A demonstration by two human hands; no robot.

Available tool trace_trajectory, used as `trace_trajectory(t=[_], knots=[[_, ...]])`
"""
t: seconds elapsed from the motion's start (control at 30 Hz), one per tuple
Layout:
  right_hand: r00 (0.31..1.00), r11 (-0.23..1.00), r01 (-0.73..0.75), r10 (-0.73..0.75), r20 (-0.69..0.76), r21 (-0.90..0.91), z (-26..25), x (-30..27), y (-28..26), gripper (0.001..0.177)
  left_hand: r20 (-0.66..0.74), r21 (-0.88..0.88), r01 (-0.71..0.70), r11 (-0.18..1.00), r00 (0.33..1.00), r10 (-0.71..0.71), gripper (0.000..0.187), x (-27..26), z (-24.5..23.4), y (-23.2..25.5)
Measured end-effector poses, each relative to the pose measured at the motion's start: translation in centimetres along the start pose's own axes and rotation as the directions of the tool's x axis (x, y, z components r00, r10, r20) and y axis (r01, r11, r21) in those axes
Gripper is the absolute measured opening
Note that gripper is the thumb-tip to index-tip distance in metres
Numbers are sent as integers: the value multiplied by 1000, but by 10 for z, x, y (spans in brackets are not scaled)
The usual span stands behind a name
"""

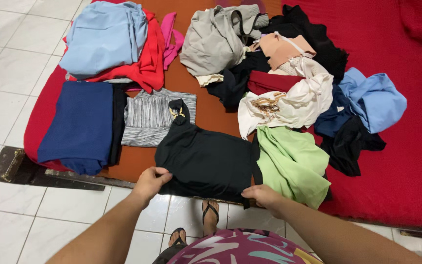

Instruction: The person folds various clean clothes on a bed. They pick up items one by one, including shirts, pants, and underwear, and fold them into neat stacks.

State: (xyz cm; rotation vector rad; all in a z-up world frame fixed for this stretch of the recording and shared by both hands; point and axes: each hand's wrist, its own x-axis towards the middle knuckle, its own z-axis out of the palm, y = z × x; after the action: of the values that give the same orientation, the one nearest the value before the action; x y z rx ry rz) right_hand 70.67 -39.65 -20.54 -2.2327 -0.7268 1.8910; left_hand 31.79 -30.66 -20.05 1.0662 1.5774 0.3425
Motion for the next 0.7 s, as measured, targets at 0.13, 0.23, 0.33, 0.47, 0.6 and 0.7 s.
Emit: trace_trajectory(t=[0.13,0.23,0.33,0.47,0.6,0.7], knots=[[988,967,115,-135,77,226,0,17,10,42,1,-206,115,972,993,-117,66,-20,0,8],[988,945,80,-117,98,317,7,20,9,33,206,-111,283,953,944,-256,64,-40,-4,7],[996,982,-13,-3,89,187,18,15,-3,26,433,144,237,961,858,-277,55,-58,-15,3],[995,986,70,-81,62,153,28,3,-13,26,473,-140,-14,990,878,79,43,-84,-28,1],[957,898,286,-247,-154,333,26,-16,-30,29,87,-420,-89,903,987,137,28,-89,-53,20],[886,750,463,-367,-284,472,10,-42,-66,32,-84,-510,-253,822,966,245,30,-77,-74,44]])
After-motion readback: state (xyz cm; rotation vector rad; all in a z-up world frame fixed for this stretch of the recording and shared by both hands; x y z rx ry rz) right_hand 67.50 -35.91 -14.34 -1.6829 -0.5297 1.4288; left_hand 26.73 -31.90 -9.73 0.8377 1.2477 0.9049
